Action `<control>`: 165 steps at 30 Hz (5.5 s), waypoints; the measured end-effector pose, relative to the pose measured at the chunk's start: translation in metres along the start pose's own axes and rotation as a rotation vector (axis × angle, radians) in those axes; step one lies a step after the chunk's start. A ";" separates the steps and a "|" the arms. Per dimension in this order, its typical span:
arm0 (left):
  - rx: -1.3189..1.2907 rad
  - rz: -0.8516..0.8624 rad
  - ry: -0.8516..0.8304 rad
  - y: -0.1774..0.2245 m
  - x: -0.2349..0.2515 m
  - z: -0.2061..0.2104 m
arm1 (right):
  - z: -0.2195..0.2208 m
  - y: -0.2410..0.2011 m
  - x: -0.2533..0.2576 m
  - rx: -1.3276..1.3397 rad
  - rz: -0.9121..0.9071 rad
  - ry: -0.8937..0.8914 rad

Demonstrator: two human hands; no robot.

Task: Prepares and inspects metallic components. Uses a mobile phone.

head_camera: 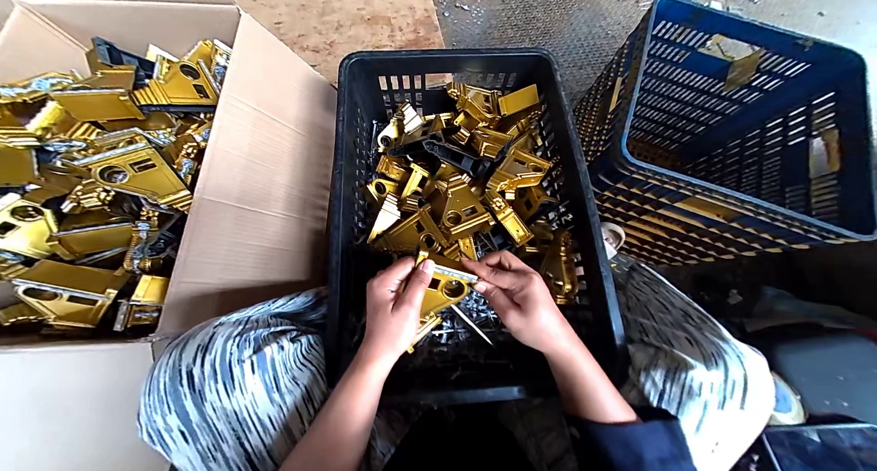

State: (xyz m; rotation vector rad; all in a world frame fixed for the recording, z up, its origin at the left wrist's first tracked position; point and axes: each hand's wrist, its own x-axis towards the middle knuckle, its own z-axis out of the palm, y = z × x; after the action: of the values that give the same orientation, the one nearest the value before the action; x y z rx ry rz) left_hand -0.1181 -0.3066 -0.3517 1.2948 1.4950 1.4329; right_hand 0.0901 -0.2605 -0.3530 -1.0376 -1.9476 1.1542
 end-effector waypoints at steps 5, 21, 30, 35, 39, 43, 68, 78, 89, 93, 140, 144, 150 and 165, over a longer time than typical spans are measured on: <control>-0.626 -0.239 -0.318 0.003 -0.006 -0.004 | -0.005 -0.001 0.003 0.605 -0.067 -0.259; -0.183 -0.334 -0.492 -0.001 -0.004 -0.002 | 0.030 0.000 -0.006 -0.075 -0.207 -0.029; -0.294 -0.479 -0.585 -0.008 -0.005 0.001 | 0.021 0.000 0.002 0.303 0.242 -0.073; -0.321 -0.714 -0.213 0.011 0.013 -0.020 | -0.027 -0.003 0.009 -0.252 0.322 0.126; -0.758 -0.348 0.348 0.045 0.068 -0.084 | -0.069 0.008 0.001 -0.753 0.667 0.244; -0.629 -0.403 0.242 0.062 0.083 -0.100 | -0.050 0.004 0.015 -0.903 0.984 0.059; -0.681 -0.804 -0.262 0.008 0.001 0.016 | -0.014 -0.036 -0.009 -0.471 -0.362 -0.018; -0.368 -0.648 0.110 0.003 0.012 0.009 | 0.018 0.038 0.032 -0.956 0.573 -0.718; -0.473 -0.481 -0.118 0.005 -0.001 0.025 | -0.031 -0.011 -0.007 -0.037 0.186 -0.103; -0.412 -0.307 -0.090 0.001 -0.006 0.034 | 0.016 -0.013 -0.010 0.235 0.235 -0.051; -0.713 -0.538 0.032 0.018 0.012 -0.007 | 0.066 -0.017 0.005 -0.861 0.367 -0.851; -0.793 -0.545 0.058 0.019 0.009 -0.016 | 0.020 0.014 -0.004 -0.415 0.056 -0.348; -0.712 -0.637 0.076 0.024 0.013 -0.008 | -0.016 0.018 -0.005 -0.083 0.052 0.085; -0.992 -0.590 -0.203 0.008 -0.010 0.021 | 0.014 -0.009 0.001 0.400 0.267 0.096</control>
State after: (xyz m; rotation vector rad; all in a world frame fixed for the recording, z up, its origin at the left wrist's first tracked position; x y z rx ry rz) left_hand -0.0937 -0.3107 -0.3490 0.3248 0.7214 1.2905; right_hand 0.0754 -0.2684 -0.3506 -1.1274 -1.4515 1.5329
